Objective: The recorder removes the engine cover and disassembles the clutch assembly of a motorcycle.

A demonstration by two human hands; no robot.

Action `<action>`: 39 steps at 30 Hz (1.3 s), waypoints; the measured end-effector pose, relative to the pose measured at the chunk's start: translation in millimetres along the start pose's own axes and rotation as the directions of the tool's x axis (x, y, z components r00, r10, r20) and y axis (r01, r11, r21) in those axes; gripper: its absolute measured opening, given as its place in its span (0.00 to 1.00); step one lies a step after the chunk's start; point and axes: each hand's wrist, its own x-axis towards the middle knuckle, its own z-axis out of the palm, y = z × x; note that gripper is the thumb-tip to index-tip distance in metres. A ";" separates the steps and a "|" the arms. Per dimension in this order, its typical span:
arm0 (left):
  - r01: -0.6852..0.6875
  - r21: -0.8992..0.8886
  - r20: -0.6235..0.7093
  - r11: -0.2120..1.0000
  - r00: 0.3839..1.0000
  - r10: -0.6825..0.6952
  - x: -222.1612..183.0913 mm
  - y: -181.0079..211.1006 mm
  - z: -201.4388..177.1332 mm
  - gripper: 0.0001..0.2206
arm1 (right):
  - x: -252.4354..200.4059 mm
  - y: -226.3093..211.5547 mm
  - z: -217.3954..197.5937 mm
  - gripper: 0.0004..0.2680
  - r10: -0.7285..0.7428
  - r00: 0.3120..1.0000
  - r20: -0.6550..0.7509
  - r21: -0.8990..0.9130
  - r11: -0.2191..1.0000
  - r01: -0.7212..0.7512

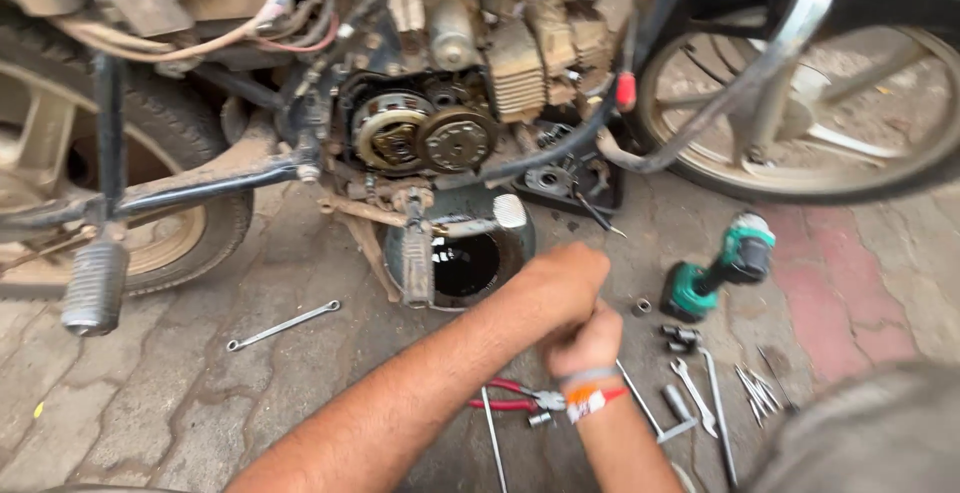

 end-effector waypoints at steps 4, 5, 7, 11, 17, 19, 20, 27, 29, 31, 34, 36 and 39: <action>-0.075 0.016 -0.161 0.997 0.984 0.077 -16.9 38.3 -44.0 0.14 | -24.6 -48.1 54.2 0.16 -0.036 0.998 0.049 0.069 0.997 0.033; -0.089 0.022 -0.156 0.996 0.983 0.092 -19.7 46.7 -54.3 0.14 | -19.6 -60.6 52.4 0.16 -0.050 0.998 0.045 0.077 0.996 0.046; -0.148 0.071 -0.260 0.986 0.952 0.162 -25.1 62.2 -74.5 0.08 | -8.6 -85.1 48.3 0.17 -0.141 0.962 0.233 0.046 0.990 0.134; -0.249 0.257 -0.449 0.934 0.825 0.344 -48.7 98.0 -117.0 0.06 | -36.2 -143.0 93.6 0.16 -0.229 0.842 0.489 0.130 0.973 0.190; -0.563 0.332 -0.773 0.757 0.298 0.560 -78.3 126.9 -153.9 0.08 | -124.8 -233.1 137.2 0.11 -0.393 0.906 0.157 0.113 0.919 0.379; -0.505 0.365 -0.782 0.782 0.290 0.552 -77.8 122.6 -154.6 0.10 | -150.1 -266.4 119.8 0.08 -0.275 0.882 0.384 0.304 0.939 0.160; -0.529 0.357 -0.778 0.770 0.287 0.559 -75.5 124.2 -154.3 0.10 | -153.2 -282.1 99.3 0.08 -0.296 0.883 0.365 0.310 0.933 0.184; -0.196 0.294 -0.687 0.935 0.637 0.350 -51.3 99.4 -129.2 0.18 | -143.0 -381.3 -137.9 0.05 -0.338 0.918 -0.206 -0.160 0.937 0.310; -0.118 0.288 -0.659 0.950 0.695 0.286 -39.3 88.6 -116.1 0.20 | -145.0 -394.6 -217.3 0.04 -0.376 0.826 -0.420 -0.281 0.919 0.276; 0.017 0.268 -0.587 0.963 0.796 0.149 -25.7 77.3 -104.9 0.22 | -150.4 -400.6 -280.1 0.07 -0.379 0.595 -0.708 -0.321 0.924 0.207; 0.276 0.315 -0.350 0.908 0.923 -0.159 -16.0 78.4 -98.0 0.22 | -144.9 -398.3 -360.8 0.14 -0.298 0.459 -0.837 -0.278 0.954 0.113; 0.317 0.331 -0.317 0.889 0.925 -0.212 -12.7 75.5 -93.9 0.23 | -123.1 -419.1 -500.2 0.12 -0.277 0.532 -0.800 -0.267 0.959 0.096; 0.352 0.315 -0.260 0.882 0.925 -0.277 -6.3 65.1 -90.9 0.24 | -118.5 -404.7 -499.6 0.11 -0.294 0.557 -0.777 -0.307 0.949 0.072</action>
